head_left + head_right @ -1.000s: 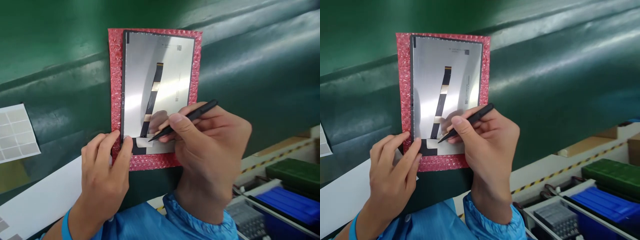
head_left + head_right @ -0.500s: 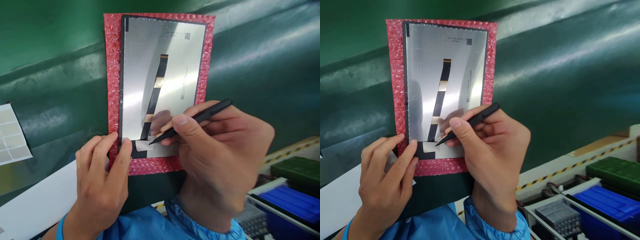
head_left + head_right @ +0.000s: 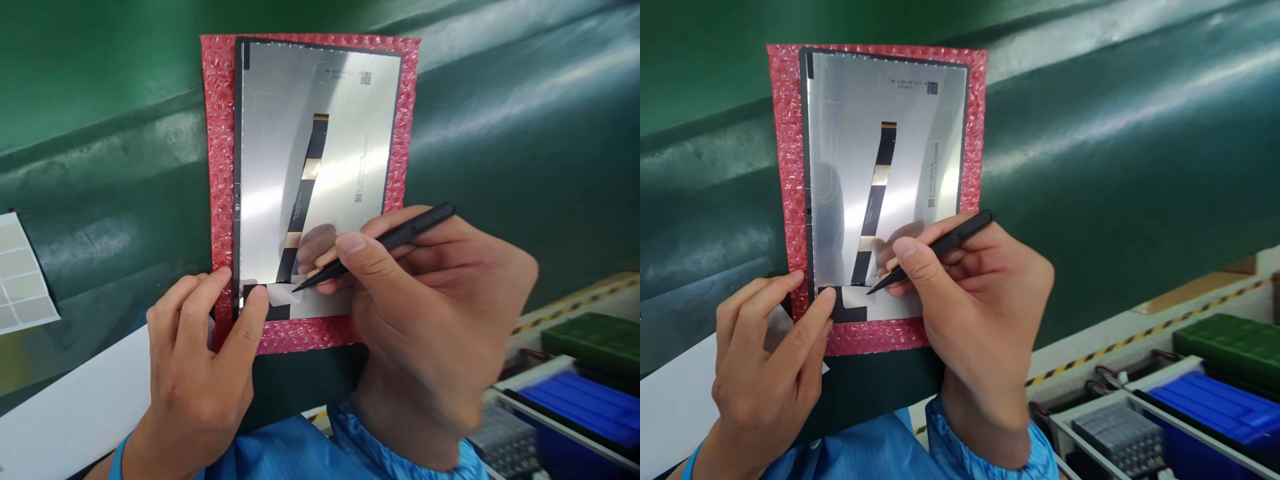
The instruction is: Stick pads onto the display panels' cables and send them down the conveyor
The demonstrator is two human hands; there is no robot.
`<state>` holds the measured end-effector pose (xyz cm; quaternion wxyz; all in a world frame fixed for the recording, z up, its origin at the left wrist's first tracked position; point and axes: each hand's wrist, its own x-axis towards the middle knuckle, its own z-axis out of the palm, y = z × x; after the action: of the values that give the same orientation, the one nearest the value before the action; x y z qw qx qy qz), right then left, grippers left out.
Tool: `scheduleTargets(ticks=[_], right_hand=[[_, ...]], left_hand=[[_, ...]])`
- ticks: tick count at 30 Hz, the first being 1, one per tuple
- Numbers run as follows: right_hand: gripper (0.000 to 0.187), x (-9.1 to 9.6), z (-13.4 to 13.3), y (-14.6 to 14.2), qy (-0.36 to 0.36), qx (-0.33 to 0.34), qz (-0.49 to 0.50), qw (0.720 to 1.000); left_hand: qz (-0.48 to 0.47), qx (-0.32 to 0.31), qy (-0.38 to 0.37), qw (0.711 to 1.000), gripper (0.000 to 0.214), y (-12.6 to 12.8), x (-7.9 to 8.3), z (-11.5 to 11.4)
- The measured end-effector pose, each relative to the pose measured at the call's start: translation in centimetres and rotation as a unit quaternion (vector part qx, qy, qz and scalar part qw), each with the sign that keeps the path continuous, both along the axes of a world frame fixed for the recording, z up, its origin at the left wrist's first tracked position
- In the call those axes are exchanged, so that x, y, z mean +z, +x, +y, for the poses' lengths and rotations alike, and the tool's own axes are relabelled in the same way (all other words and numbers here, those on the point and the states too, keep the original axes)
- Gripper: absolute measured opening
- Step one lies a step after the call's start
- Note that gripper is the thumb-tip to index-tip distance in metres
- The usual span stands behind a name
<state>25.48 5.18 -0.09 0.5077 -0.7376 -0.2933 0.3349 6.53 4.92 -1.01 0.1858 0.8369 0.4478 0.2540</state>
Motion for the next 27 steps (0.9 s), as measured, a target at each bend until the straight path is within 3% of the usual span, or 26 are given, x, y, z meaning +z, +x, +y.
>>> scheduleTargets(ticks=[21,27], right_hand=[[0.017,-0.19,-0.18,0.14,-0.009,-0.013,-0.01,1.0],[0.018,-0.29,-0.34,-0.26,-0.016,-0.009,-0.02,1.0]], left_hand=[[0.007,-0.03,0.002,1.0,0.041,0.12,-0.01,-0.26],[0.05,-0.012,0.007,0.999,0.047,0.22,-0.03,-0.52]])
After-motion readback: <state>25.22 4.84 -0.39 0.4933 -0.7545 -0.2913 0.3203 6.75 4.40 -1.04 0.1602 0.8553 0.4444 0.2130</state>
